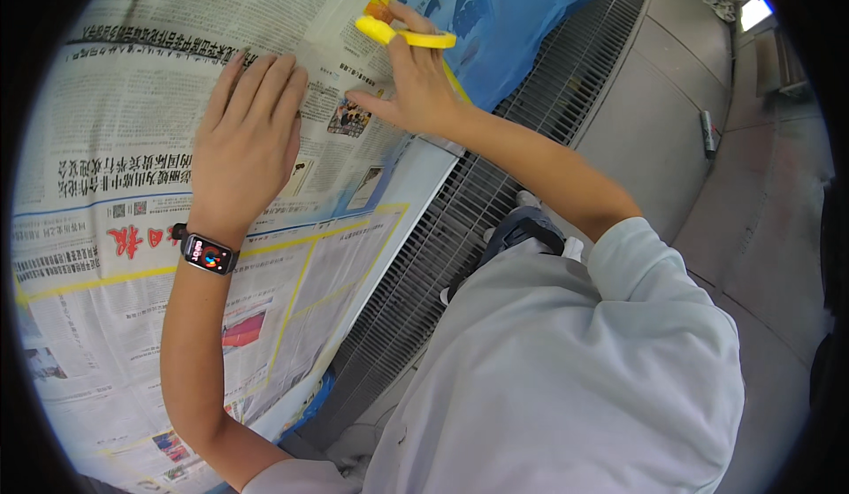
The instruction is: The person sits by a car wheel, then retrieves newspapers and uses yellow tape to affix them to the side of a blue and white vehicle. The person smooths the newspaper and applies tape along the edges to secure the coverage.
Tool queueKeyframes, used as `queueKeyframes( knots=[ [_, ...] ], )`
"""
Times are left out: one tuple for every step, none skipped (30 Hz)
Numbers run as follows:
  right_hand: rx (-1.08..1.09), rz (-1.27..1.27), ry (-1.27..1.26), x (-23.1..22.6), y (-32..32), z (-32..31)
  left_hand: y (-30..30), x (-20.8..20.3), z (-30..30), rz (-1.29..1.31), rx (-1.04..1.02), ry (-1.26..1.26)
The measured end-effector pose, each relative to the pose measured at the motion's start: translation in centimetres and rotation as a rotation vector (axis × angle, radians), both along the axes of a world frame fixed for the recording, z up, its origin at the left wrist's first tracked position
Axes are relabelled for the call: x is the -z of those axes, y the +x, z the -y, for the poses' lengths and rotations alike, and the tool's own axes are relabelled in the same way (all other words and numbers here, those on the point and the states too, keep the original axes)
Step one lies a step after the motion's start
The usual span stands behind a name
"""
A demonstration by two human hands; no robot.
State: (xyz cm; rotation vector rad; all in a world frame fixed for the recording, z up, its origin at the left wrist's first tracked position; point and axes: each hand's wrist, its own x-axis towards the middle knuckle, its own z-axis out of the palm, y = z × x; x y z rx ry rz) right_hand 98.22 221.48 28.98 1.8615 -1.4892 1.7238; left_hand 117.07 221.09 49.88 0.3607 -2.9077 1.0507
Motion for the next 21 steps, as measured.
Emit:
queueKeyframes(
  knots=[
    [-0.026,0.022,-0.022,-0.7,0.1,0.4,-0.3,0.4,0.1,0.012,-0.036,0.0],
    [-0.023,0.022,-0.037,-1.2,0.0,0.7,-0.6,0.7,0.1,0.017,-0.071,-0.005],
    [-0.025,0.015,-0.04,-1.6,0.2,0.9,-0.8,0.9,0.0,0.021,-0.086,0.018],
    [-0.027,0.005,-0.028,-1.9,0.2,0.9,-0.9,1.1,-0.2,0.031,-0.107,0.039],
    [-0.025,0.001,-0.041,-2.0,0.3,0.8,-1.0,1.1,-0.4,0.037,-0.125,0.056],
    [-0.022,-0.006,-0.039,-2.0,0.4,0.7,-1.0,1.0,-0.6,0.036,-0.136,0.051],
    [-0.018,-0.019,-0.049,-1.9,0.4,0.6,-1.1,0.9,-0.6,0.033,-0.144,0.043],
    [-0.027,0.002,-0.041,-1.6,0.4,0.5,-1.1,0.8,-0.7,0.028,-0.14,0.032],
    [-0.028,0.009,-0.048,-1.4,0.2,0.5,-1.2,0.8,-0.4,0.025,-0.139,0.016],
    [-0.02,0.019,-0.067,-1.0,0.1,0.5,-1.2,0.7,-0.2,0.019,-0.127,-0.002],
    [-0.015,0.025,-0.047,-0.7,0.0,0.6,-1.3,0.7,0.1,0.014,-0.114,-0.021],
    [-0.002,0.034,-0.039,-0.4,-0.1,0.7,-1.4,0.7,0.4,0.007,-0.106,-0.028],
    [0.011,0.042,-0.031,-0.1,-0.1,0.8,-1.4,0.8,0.6,0.0,-0.098,-0.036],
    [0.022,0.045,-0.035,0.0,0.0,0.9,-1.5,0.8,0.7,-0.007,-0.09,-0.043],
    [0.034,0.049,-0.039,0.2,0.1,0.8,-1.5,0.9,0.8,-0.009,-0.087,-0.042],
    [0.043,0.056,-0.012,0.2,0.2,0.6,-1.5,1.0,0.7,-0.011,-0.084,-0.041],
    [0.048,0.053,-0.024,0.2,0.5,0.3,-1.5,1.0,0.6,-0.003,-0.101,-0.037],
    [0.05,0.054,-0.006,0.2,0.7,0.0,-1.5,1.1,0.4,-0.013,-0.07,-0.026],
    [0.069,0.047,-0.02,0.1,0.9,-0.4,-1.4,1.1,0.3,-0.014,-0.058,-0.012],
    [0.035,0.063,0.011,0.0,1.1,-0.8,-1.3,1.2,0.1,-0.021,-0.002,-0.013],
    [0.048,0.073,0.005,-0.2,1.1,-0.8,-1.3,1.3,0.3,0.004,-0.011,0.013]
  ],
)
